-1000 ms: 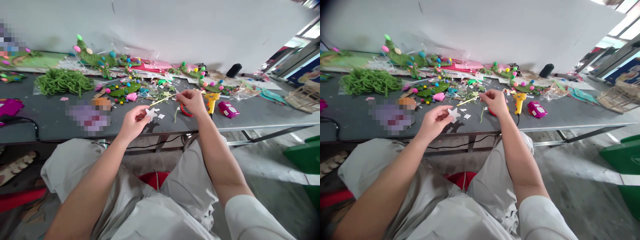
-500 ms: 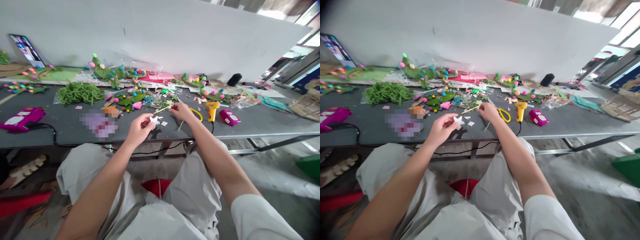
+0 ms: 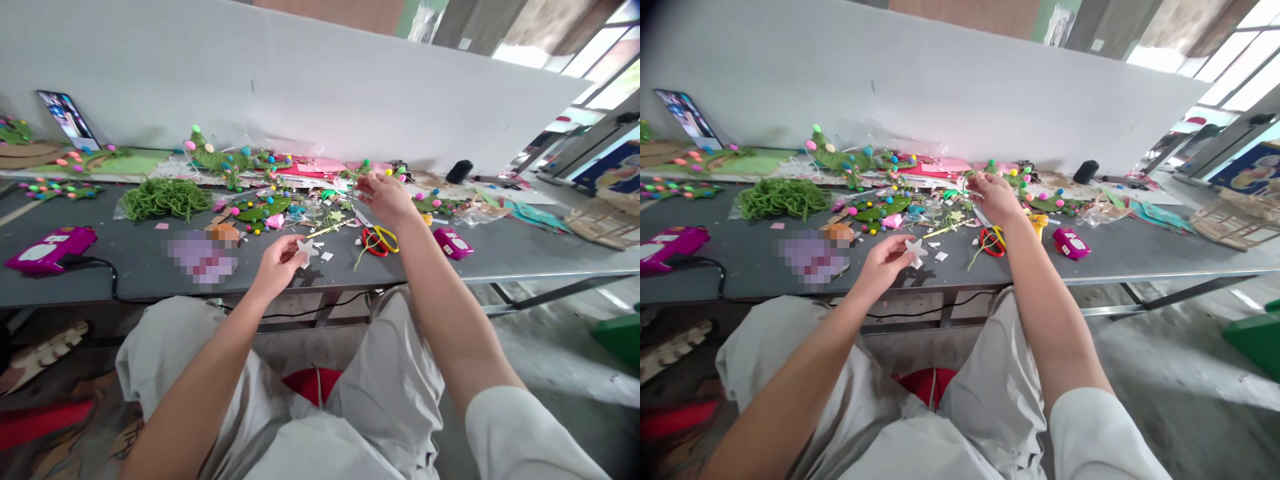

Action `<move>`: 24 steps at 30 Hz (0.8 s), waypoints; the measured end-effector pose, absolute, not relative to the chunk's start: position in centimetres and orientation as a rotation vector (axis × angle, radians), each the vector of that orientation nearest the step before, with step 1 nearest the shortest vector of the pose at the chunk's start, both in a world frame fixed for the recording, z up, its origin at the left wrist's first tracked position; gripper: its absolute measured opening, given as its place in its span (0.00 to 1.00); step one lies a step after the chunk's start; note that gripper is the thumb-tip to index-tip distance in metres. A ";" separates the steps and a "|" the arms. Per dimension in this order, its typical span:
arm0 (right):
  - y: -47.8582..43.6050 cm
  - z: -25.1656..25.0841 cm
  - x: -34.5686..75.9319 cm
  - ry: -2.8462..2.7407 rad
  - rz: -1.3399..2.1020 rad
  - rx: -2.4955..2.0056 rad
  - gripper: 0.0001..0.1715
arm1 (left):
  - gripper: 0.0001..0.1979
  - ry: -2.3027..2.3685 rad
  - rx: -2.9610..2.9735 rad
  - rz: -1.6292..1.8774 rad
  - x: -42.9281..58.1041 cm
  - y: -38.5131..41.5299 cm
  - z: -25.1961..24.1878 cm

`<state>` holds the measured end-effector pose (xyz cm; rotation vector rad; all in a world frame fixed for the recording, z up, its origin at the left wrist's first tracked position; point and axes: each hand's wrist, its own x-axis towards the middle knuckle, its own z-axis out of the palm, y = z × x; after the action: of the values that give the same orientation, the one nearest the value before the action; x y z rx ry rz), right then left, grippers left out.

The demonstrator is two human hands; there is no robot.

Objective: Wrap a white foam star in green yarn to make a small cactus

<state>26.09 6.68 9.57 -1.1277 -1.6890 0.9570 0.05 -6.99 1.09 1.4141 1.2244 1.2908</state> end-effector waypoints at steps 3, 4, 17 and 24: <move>7.4 13.0 26.2 -1.551 0.988 -0.921 0.12 | 0.19 1.238 1.390 1.308 0.1 -7.0 1.0; 7.6 14.0 26.1 -1.529 0.982 -0.863 0.13 | 0.19 1.236 1.387 1.310 0.1 -7.1 1.0; 8.4 5.8 23.6 -2.184 0.472 -1.730 0.09 | 0.16 1.271 1.405 1.318 0.1 -7.2 1.8; 11.2 3.5 19.0 -2.278 0.600 -1.923 0.21 | 0.15 1.292 1.415 1.324 -0.1 -7.3 1.7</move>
<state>19.04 11.23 3.51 -1.9226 -2.2783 0.6000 -0.09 -7.28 1.74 1.4153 1.2921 1.3237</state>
